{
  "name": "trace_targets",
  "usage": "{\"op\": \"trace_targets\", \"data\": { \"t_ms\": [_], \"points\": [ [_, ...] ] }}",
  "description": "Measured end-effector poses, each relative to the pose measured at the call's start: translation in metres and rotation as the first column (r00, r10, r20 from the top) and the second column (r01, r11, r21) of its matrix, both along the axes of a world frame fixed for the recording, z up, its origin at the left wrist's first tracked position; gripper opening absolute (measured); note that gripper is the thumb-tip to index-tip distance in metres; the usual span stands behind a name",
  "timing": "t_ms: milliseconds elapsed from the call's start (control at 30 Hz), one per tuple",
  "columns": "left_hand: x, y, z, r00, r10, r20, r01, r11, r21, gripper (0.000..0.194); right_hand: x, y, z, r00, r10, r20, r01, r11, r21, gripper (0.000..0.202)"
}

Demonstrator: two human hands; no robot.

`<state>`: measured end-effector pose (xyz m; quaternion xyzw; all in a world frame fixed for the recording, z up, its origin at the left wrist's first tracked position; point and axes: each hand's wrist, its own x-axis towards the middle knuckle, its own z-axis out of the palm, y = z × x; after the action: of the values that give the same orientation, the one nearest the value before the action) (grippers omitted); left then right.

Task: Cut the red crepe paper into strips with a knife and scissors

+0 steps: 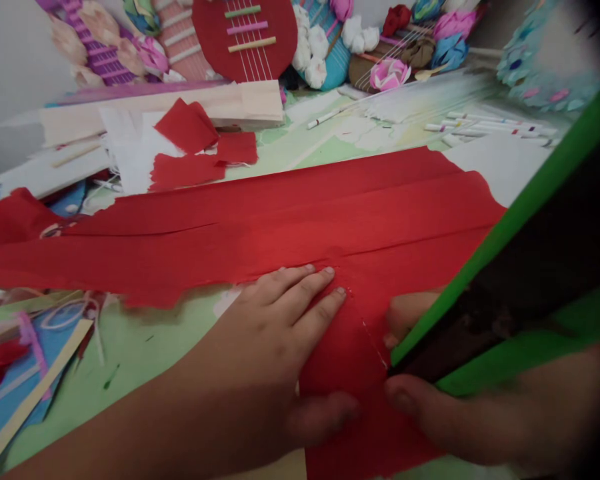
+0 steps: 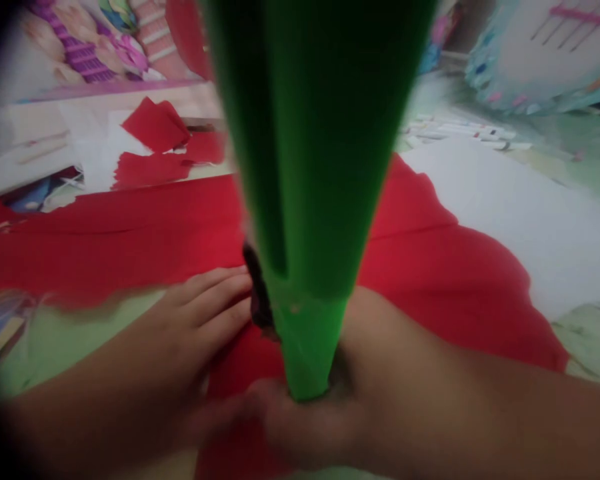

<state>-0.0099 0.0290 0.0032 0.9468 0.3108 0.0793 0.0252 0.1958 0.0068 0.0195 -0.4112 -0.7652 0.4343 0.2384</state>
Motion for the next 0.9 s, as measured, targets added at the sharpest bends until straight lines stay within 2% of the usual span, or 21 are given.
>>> {"op": "trace_targets", "data": {
  "t_ms": [133,333,500,733,900],
  "points": [
    [0.001,0.001,0.000,1.000,0.021,-0.001,-0.021,0.999,-0.035,0.066,-0.002,0.000,0.003,1.000,-0.026,-0.003,0.026,1.000,-0.014,0.018],
    [0.002,0.001,0.000,1.000,0.025,-0.003,-0.025,0.997,-0.070,0.067,-0.003,-0.002,0.004,0.996,-0.004,0.087,0.018,0.987,-0.162,0.015],
    [0.002,0.000,0.002,0.999,0.047,-0.010,-0.047,0.993,-0.107,0.066,-0.001,-0.003,0.002,0.991,0.007,0.133,0.020,0.979,-0.205,0.016],
    [0.003,0.001,0.005,0.997,0.052,-0.059,-0.060,0.988,-0.140,0.073,-0.001,-0.008,0.009,0.986,-0.054,0.159,0.074,0.989,-0.127,0.020],
    [0.004,0.002,0.007,0.992,0.068,-0.109,-0.085,0.983,-0.160,0.077,-0.003,-0.008,0.009,0.997,-0.005,0.071,0.014,0.992,-0.127,0.017]
  ]
}}
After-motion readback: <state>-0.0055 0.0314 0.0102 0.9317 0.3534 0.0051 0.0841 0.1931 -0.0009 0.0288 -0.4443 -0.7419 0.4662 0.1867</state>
